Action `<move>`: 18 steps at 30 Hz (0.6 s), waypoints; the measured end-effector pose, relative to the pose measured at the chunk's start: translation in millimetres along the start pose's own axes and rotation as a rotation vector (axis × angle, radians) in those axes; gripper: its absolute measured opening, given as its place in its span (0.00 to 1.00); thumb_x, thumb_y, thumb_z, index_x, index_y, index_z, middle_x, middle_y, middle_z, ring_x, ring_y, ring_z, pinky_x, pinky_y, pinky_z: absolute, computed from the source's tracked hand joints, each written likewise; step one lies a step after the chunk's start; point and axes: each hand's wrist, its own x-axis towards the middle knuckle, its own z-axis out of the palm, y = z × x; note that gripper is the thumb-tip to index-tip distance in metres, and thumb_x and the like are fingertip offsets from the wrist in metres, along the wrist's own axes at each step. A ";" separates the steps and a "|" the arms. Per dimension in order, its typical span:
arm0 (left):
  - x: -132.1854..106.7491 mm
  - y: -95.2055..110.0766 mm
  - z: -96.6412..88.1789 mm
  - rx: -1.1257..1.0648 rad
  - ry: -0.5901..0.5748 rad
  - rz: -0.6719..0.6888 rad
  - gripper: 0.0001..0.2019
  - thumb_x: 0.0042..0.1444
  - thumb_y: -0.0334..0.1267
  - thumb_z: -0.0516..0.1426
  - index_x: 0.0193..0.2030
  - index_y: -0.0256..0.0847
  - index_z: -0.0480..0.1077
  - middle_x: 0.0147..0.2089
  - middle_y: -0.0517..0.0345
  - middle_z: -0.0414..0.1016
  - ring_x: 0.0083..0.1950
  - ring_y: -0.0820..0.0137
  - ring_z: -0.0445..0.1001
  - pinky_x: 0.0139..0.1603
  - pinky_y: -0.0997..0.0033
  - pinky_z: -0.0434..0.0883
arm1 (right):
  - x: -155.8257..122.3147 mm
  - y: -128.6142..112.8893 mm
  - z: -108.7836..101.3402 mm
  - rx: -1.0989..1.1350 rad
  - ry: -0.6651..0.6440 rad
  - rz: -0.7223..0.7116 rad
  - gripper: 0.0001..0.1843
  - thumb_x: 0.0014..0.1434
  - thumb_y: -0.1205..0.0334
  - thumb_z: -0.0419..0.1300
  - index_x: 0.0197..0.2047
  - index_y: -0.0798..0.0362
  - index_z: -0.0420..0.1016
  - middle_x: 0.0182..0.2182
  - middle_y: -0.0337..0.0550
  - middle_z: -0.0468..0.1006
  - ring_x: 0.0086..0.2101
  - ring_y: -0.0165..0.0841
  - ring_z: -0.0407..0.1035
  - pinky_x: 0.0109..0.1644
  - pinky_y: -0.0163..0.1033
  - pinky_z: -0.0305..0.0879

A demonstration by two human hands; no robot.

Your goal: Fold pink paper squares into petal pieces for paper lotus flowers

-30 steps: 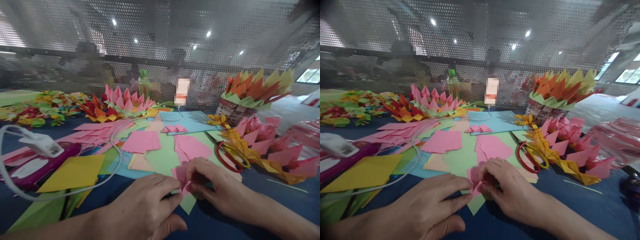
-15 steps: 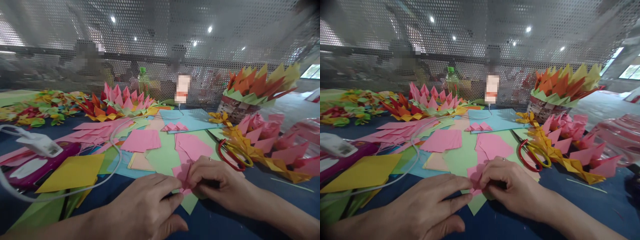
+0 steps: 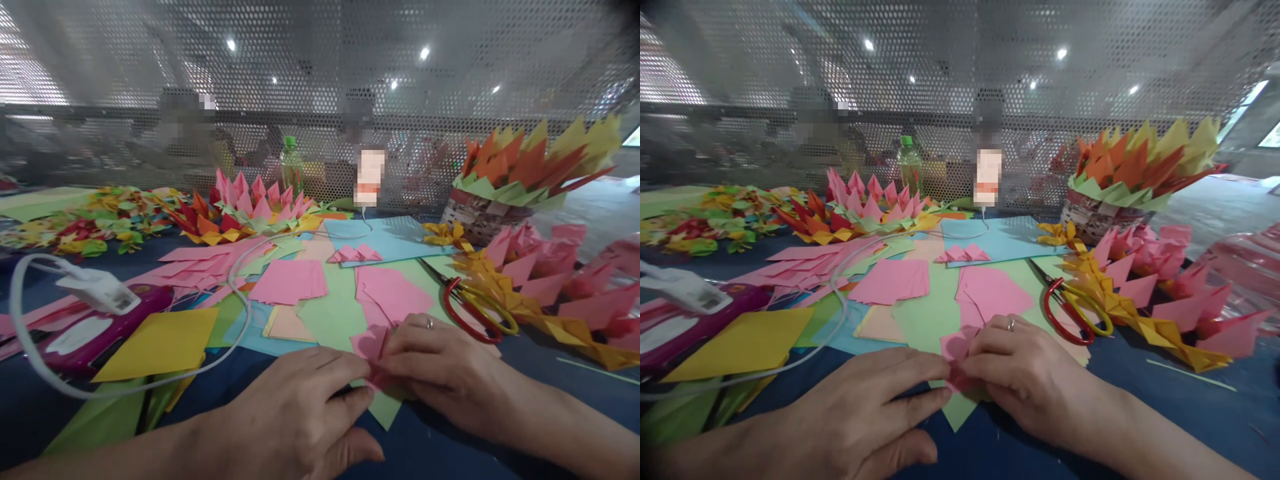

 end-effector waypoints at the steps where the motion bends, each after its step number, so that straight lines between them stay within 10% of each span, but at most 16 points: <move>1: -0.6 0.1 0.1 0.004 -0.001 -0.002 0.20 0.69 0.45 0.46 0.49 0.37 0.74 0.46 0.49 0.76 0.48 0.64 0.75 0.49 0.66 0.73 | -0.6 0.7 0.2 -0.022 -0.003 -0.016 0.14 0.65 0.72 0.55 0.49 0.48 0.74 0.44 0.40 0.76 0.44 0.33 0.67 0.48 0.41 0.61; 18: -0.1 -0.3 -0.9 0.003 0.034 0.001 0.21 0.70 0.47 0.44 0.48 0.35 0.74 0.46 0.49 0.77 0.47 0.66 0.75 0.48 0.68 0.74 | 0.2 8.1 -2.0 0.003 0.056 -0.132 0.12 0.65 0.73 0.55 0.44 0.50 0.77 0.39 0.40 0.79 0.42 0.32 0.68 0.47 0.40 0.65</move>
